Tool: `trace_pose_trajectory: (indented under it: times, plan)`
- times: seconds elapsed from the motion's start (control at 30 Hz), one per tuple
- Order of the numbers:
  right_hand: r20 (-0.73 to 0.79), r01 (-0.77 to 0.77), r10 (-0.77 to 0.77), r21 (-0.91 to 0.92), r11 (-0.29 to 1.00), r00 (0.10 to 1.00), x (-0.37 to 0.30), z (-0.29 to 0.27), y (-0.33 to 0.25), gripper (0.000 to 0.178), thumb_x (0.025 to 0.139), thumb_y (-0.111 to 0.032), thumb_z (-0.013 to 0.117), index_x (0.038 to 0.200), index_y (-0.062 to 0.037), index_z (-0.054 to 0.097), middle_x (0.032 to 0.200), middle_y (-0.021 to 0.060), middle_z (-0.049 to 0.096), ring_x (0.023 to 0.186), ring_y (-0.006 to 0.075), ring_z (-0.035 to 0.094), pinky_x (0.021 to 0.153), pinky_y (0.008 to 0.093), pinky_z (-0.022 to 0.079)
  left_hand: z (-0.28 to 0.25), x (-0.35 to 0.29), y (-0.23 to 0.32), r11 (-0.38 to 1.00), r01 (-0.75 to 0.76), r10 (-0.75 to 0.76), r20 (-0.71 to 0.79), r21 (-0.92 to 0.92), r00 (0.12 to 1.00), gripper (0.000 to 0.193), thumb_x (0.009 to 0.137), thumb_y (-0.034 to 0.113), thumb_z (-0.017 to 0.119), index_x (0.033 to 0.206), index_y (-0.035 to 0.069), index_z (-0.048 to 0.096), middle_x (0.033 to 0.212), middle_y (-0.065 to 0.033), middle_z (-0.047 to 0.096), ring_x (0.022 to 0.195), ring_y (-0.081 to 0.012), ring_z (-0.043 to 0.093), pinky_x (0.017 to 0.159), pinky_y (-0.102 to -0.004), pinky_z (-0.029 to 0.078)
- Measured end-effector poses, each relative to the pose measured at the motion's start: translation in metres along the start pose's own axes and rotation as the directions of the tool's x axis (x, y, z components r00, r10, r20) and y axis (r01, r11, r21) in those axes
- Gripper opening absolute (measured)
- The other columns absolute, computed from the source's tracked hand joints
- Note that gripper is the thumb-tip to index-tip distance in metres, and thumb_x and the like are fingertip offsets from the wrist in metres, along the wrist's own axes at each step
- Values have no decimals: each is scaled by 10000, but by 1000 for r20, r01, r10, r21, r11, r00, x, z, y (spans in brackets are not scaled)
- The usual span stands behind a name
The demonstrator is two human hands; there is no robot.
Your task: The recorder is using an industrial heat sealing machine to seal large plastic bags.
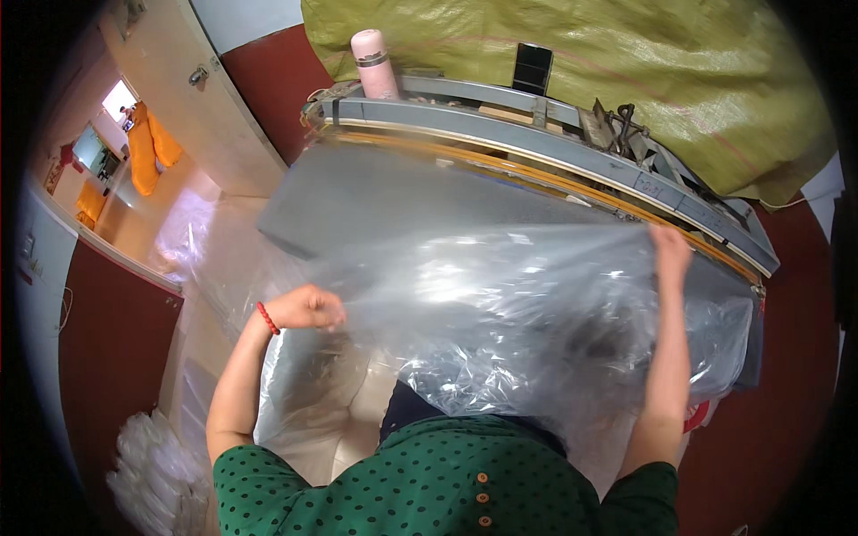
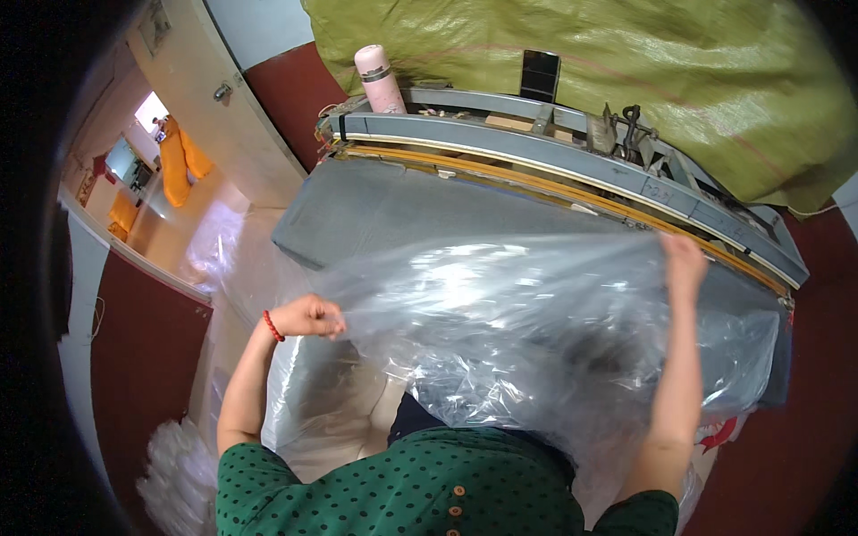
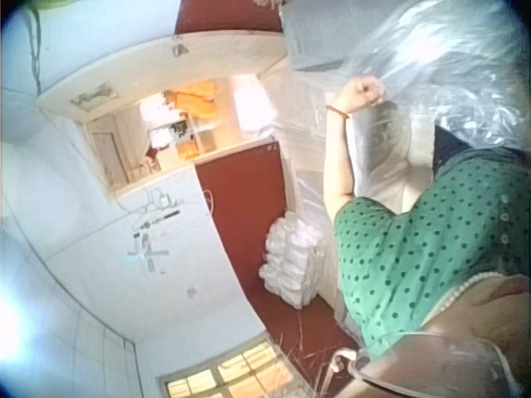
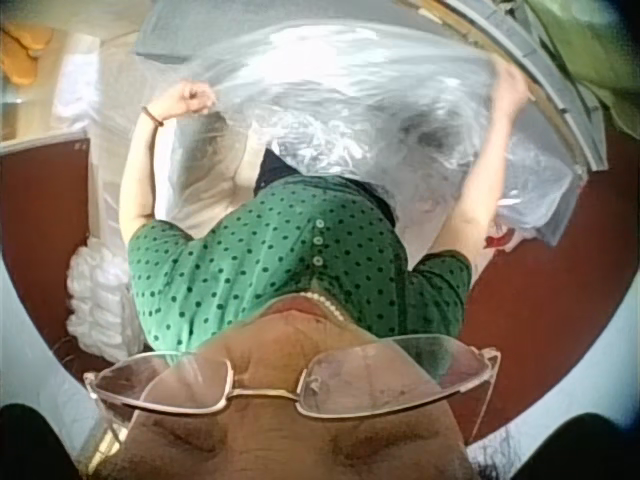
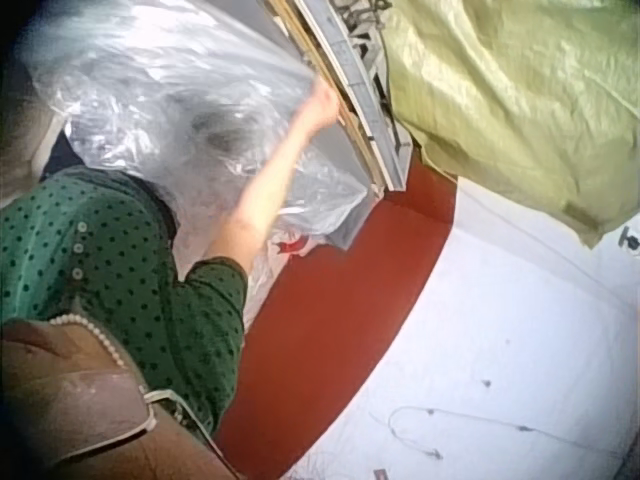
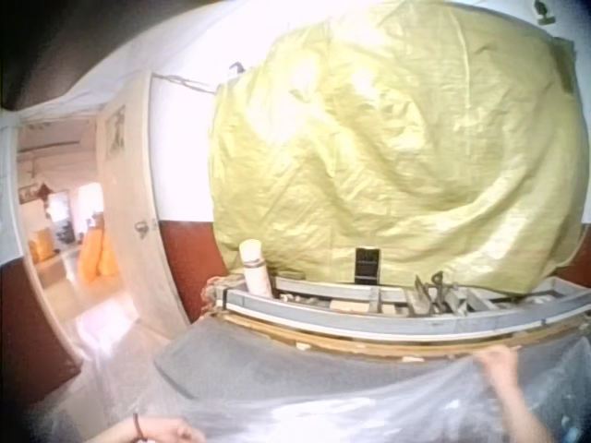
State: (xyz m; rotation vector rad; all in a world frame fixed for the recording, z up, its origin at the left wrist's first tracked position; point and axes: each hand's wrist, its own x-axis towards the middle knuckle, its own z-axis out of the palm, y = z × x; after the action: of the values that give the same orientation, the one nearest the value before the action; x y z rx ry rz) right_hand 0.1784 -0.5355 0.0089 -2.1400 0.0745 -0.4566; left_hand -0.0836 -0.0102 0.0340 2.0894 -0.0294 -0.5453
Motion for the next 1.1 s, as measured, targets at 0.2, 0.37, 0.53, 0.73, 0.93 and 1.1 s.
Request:
trace_pose_trajectory:
  times: [0.2,0.37,0.53,0.73,0.93,1.1]
  plan:
    - [-535,-106,-30,-222,969,844,9,-282,251,281,769,-286,596,836,-17,639,769,80,636,719,151,576,675,279,438,-91,-14,-104,863,332,-339,-51,380,940,188,697,92,658,850,-1,600,712,-64,601,681,-115,567,636,-263,471]
    - [-684,-537,155,-389,749,712,-33,-351,249,335,760,-368,582,880,-60,634,854,123,627,773,254,585,708,349,434,-203,-10,-57,656,406,523,-772,636,361,176,659,8,573,830,48,582,762,-121,598,721,-252,570,653,-333,447]
    - [-695,-588,196,-385,712,692,-35,-370,264,380,738,-398,588,910,-62,629,886,138,621,821,286,578,718,372,430,-147,106,19,862,235,414,-891,449,185,243,754,145,562,956,12,541,935,-130,569,857,-286,528,753,-362,414]
    - [-726,-768,316,-446,460,611,-13,-311,224,298,728,-334,584,929,-116,618,922,113,614,891,298,576,758,417,445,-111,169,-79,690,590,-66,-775,420,629,625,791,483,487,1311,193,300,1374,-108,241,1262,-329,191,1011,-441,191]
    - [-732,-738,165,-595,318,661,12,-278,219,245,790,-264,506,904,-62,585,904,169,607,847,329,590,700,420,471,-151,132,-125,755,590,14,-908,284,419,505,821,438,476,1194,98,467,1217,-124,456,1126,-295,421,917,-373,343]
    - [-746,-768,208,-571,288,633,8,-289,212,285,807,-302,475,944,-70,567,943,159,602,888,323,581,730,430,466,-62,163,-8,913,46,370,-868,406,330,218,841,211,509,952,35,574,918,-94,577,866,-182,547,766,-279,419]
